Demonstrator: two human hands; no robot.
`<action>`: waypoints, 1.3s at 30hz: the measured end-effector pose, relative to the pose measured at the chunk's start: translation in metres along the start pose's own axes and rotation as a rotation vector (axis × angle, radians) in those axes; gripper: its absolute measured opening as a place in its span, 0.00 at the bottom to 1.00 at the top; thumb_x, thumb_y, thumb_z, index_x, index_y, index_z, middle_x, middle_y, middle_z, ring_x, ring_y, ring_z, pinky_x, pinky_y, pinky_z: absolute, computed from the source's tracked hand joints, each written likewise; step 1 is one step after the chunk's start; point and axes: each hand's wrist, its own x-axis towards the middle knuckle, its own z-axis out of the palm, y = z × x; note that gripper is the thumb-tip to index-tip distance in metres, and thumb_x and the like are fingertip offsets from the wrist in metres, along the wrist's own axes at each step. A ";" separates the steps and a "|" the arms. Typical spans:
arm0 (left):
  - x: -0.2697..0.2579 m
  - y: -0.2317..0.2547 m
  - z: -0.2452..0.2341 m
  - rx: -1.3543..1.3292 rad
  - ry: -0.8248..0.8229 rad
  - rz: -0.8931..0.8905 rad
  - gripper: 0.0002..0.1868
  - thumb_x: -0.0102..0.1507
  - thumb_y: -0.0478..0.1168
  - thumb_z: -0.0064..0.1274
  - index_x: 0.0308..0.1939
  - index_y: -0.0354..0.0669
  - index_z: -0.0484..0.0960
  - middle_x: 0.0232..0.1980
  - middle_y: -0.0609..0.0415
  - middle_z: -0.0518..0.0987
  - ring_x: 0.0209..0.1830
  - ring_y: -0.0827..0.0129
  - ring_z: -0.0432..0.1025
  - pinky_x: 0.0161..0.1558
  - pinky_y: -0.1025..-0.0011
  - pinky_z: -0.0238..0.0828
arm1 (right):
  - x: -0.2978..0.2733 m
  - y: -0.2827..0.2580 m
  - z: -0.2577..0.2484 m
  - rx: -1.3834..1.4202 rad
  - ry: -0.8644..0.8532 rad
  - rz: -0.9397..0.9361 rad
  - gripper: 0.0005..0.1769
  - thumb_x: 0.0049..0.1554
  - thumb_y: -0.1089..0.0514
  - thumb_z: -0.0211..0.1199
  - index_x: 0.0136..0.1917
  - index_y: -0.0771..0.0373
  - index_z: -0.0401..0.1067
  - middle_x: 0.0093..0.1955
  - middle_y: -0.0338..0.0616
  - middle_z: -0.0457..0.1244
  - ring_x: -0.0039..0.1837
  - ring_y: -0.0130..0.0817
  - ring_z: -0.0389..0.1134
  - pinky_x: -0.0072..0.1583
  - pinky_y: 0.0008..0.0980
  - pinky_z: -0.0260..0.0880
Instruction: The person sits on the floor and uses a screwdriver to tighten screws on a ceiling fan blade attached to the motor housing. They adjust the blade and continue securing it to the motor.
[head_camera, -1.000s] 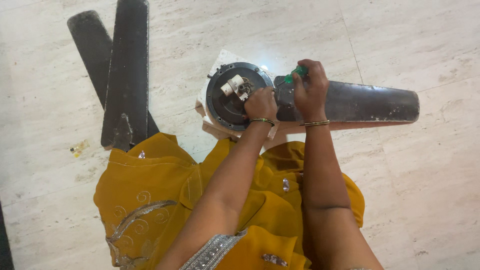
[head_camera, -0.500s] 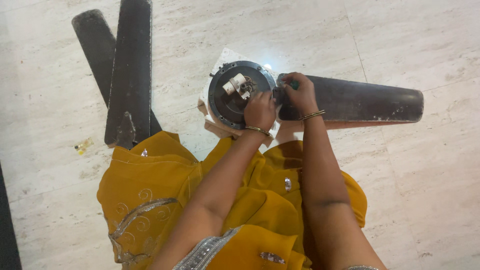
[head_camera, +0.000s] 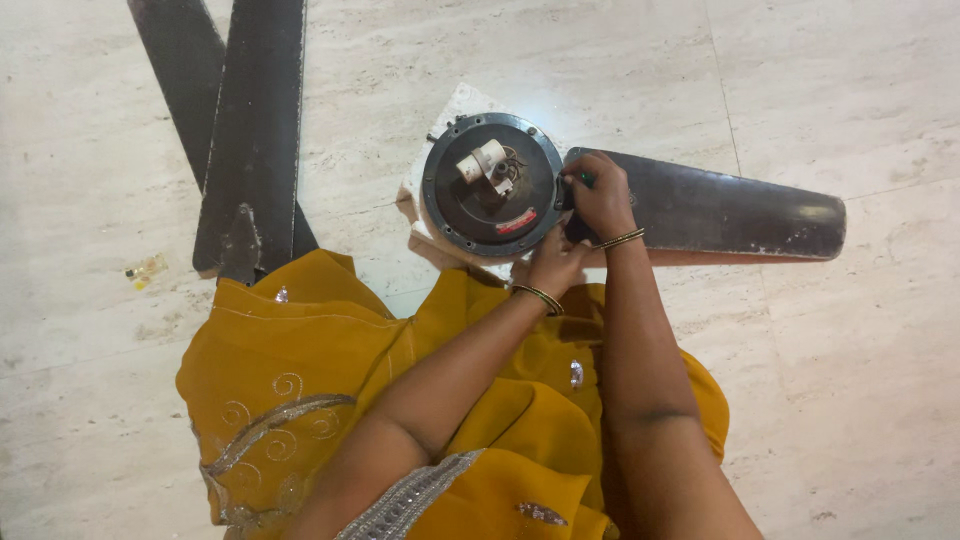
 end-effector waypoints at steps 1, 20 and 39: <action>0.005 -0.009 0.004 -0.065 -0.019 0.004 0.29 0.61 0.38 0.57 0.66 0.34 0.71 0.52 0.47 0.82 0.49 0.67 0.77 0.53 0.69 0.73 | 0.001 -0.001 -0.001 0.004 -0.006 0.006 0.07 0.53 0.69 0.69 0.47 0.66 0.78 0.48 0.50 0.70 0.50 0.42 0.73 0.53 0.37 0.72; -0.011 -0.002 0.020 -0.225 -0.059 0.030 0.23 0.62 0.27 0.56 0.62 0.31 0.77 0.48 0.54 0.82 0.47 0.76 0.76 0.50 0.76 0.74 | 0.001 -0.036 -0.051 0.157 -0.303 0.238 0.06 0.60 0.68 0.61 0.51 0.68 0.75 0.47 0.43 0.70 0.47 0.26 0.71 0.50 0.28 0.72; 0.016 -0.025 -0.002 -0.485 0.054 -0.156 0.20 0.67 0.26 0.48 0.64 0.30 0.75 0.49 0.52 0.81 0.35 0.79 0.74 0.37 0.80 0.75 | 0.014 0.004 -0.004 0.011 -0.109 0.236 0.07 0.54 0.66 0.70 0.48 0.62 0.83 0.42 0.43 0.73 0.42 0.25 0.70 0.47 0.28 0.70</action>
